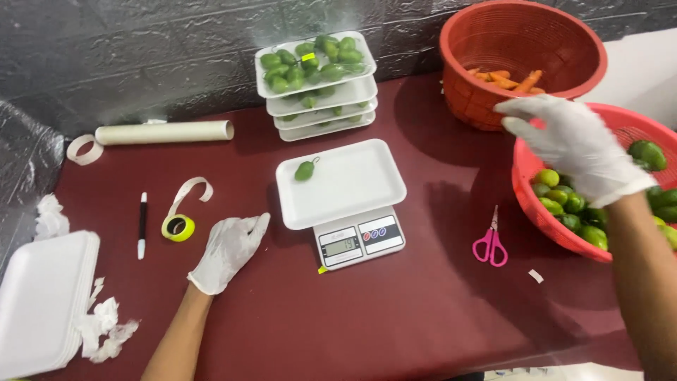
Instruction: Picking green chili peppers from a basket and arranging them on a foam tray for weighing on a digital scale.
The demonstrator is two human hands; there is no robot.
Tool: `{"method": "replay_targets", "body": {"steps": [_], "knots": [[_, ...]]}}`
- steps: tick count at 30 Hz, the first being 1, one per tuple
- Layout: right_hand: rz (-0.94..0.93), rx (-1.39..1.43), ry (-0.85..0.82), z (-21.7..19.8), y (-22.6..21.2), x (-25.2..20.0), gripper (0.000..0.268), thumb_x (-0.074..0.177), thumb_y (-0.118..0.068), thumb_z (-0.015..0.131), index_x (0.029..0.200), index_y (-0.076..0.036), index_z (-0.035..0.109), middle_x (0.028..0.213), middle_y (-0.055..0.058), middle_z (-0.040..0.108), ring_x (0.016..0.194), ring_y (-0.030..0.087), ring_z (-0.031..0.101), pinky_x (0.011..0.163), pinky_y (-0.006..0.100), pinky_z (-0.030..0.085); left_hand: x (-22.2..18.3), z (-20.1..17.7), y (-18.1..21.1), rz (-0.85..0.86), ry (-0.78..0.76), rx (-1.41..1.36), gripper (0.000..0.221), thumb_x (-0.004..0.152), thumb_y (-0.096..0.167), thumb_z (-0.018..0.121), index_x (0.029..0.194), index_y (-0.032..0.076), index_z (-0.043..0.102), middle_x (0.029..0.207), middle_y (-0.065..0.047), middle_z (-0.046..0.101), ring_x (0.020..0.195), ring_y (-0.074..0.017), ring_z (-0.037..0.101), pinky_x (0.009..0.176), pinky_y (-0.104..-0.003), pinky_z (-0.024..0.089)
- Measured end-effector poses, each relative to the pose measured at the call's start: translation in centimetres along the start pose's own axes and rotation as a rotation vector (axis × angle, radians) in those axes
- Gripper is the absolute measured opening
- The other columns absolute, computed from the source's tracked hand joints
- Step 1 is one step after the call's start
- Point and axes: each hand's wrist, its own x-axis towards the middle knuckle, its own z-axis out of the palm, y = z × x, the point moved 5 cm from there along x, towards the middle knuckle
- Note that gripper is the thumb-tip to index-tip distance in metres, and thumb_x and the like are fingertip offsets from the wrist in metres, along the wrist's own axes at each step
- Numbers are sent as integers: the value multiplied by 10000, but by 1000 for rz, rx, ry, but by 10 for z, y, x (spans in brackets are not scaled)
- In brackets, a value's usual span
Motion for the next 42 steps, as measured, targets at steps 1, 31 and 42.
{"method": "replay_targets", "body": {"steps": [1, 31, 42], "knots": [[106, -77, -57, -5, 22, -9, 351, 984, -218, 609, 1310, -158, 725, 1230, 48, 749, 1154, 259, 665, 999, 402, 449, 0, 1, 0, -3, 3, 12, 512, 1073, 361, 439, 667, 139, 220, 593, -19, 174, 622, -190, 179, 538, -385, 246], [282, -226, 152, 18, 258, -84, 360, 896, 89, 717, 1242, -10, 742, 1001, 168, 759, 862, 323, 695, 789, 418, 530, -1, 3, -2, -18, 34, 2, 532, 1069, 370, 456, 651, 137, 225, 600, -16, 166, 635, -183, 174, 532, -373, 239], [74, 216, 6, 64, -96, -15, 476, 813, -184, 836, 1272, -167, 710, 1114, 164, 752, 1062, 392, 704, 944, 498, 539, 0, 9, -10, -183, -145, -55, 645, 1051, 593, 376, 827, 114, 746, 788, -172, 732, 934, -352, 708, 906, -450, 550]]}}
